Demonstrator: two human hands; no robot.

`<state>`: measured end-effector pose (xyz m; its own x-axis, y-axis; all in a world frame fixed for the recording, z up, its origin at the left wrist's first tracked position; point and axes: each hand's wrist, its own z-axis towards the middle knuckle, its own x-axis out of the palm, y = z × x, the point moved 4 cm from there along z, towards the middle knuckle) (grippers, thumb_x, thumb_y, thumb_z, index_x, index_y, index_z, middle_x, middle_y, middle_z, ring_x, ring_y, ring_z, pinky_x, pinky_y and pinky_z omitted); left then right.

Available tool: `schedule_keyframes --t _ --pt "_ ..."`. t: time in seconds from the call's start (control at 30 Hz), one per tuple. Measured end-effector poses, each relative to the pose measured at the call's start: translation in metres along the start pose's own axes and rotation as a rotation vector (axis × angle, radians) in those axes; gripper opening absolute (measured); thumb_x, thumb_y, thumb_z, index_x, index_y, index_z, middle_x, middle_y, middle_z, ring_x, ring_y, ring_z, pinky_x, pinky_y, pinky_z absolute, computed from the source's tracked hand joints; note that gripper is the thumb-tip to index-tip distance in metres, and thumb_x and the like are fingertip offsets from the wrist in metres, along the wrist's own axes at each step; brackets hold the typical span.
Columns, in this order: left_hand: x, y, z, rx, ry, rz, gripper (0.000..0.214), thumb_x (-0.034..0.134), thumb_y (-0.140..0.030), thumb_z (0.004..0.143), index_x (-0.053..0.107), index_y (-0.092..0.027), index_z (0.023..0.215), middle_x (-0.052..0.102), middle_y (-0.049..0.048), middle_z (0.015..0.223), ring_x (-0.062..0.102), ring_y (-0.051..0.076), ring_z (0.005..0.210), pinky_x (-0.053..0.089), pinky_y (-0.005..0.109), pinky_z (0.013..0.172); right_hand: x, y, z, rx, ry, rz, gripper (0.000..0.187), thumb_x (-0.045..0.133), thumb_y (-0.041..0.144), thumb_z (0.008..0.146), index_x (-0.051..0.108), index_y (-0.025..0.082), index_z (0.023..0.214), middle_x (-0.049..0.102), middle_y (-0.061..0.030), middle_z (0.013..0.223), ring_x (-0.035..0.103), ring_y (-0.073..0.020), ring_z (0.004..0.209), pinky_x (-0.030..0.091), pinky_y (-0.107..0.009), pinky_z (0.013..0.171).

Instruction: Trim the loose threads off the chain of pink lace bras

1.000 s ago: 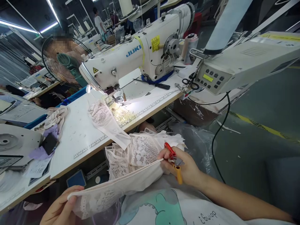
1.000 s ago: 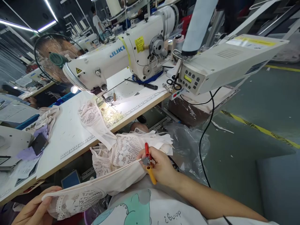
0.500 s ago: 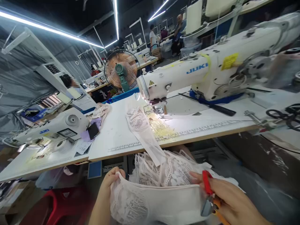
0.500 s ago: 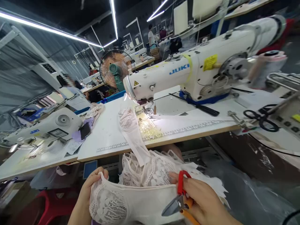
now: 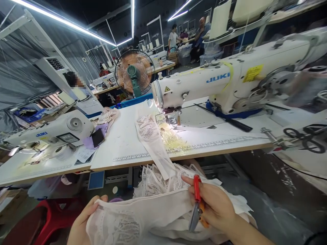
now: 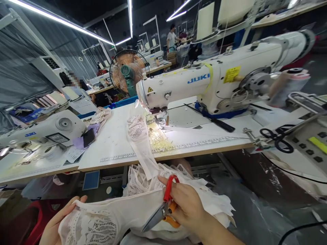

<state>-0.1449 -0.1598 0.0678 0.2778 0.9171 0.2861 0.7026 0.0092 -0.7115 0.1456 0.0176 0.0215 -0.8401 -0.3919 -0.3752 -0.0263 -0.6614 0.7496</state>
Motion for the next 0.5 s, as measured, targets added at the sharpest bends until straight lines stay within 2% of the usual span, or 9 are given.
schedule_keyframes --t 0.07,0.13,0.23,0.3,0.4,0.5 --pt "-0.007 0.006 0.006 -0.055 -0.024 -0.026 0.02 0.057 0.0 0.066 0.061 -0.017 0.075 0.071 0.0024 0.078 0.067 0.018 0.06 0.055 0.033 0.059 -0.004 0.014 0.006 -0.257 -0.141 -0.071 0.028 0.049 0.004 0.077 0.061 0.021 0.095 0.067 -0.0138 0.113 0.07 -0.0219 0.082 0.057 -0.032 0.066" --pt "-0.009 0.016 0.012 -0.139 0.021 -0.064 0.019 0.058 0.0 0.069 0.063 -0.016 0.076 0.071 0.0025 0.074 0.068 0.019 0.062 0.055 0.034 0.063 -0.006 0.022 0.009 -0.409 -0.236 -0.13 0.035 0.049 -0.002 0.075 0.058 0.017 0.103 0.065 -0.0178 0.116 0.068 -0.0222 0.092 0.057 -0.031 0.073" --pt "-0.007 0.032 0.016 -0.266 0.111 -0.095 0.014 0.058 -0.002 0.072 0.064 -0.014 0.073 0.069 0.003 0.068 0.069 0.021 0.065 0.056 0.037 0.069 -0.008 0.021 0.013 -0.436 -0.264 -0.19 0.037 0.049 -0.003 0.074 0.056 0.016 0.105 0.064 -0.0197 0.116 0.066 -0.0225 0.097 0.056 -0.032 0.077" --pt "-0.005 0.039 0.015 -0.292 0.136 -0.089 0.012 0.057 -0.004 0.073 0.065 -0.013 0.074 0.07 0.0051 0.07 0.069 0.023 0.066 0.056 0.04 0.07 -0.008 0.017 0.013 -0.424 -0.259 -0.213 0.036 0.049 -0.002 0.075 0.056 0.017 0.105 0.063 -0.0201 0.118 0.067 -0.0237 0.096 0.056 -0.034 0.075" --pt "0.0 0.041 0.009 -0.216 0.149 -0.025 0.011 0.055 -0.003 0.072 0.064 -0.011 0.072 0.068 0.0051 0.065 0.067 0.022 0.06 0.056 0.04 0.067 -0.01 0.013 0.011 -0.372 -0.246 -0.207 0.032 0.049 0.001 0.076 0.057 0.018 0.102 0.066 -0.0188 0.114 0.069 -0.0256 0.087 0.057 -0.037 0.069" --pt "-0.002 0.022 -0.007 0.09 0.091 0.088 0.012 0.056 -0.003 0.069 0.061 -0.013 0.065 0.064 0.0014 0.06 0.063 0.017 0.052 0.056 0.033 0.06 -0.013 0.022 0.006 -0.258 -0.218 -0.149 0.021 0.049 0.006 0.076 0.057 0.021 0.089 0.071 -0.0126 0.099 0.069 -0.0247 0.076 0.056 -0.037 0.061"
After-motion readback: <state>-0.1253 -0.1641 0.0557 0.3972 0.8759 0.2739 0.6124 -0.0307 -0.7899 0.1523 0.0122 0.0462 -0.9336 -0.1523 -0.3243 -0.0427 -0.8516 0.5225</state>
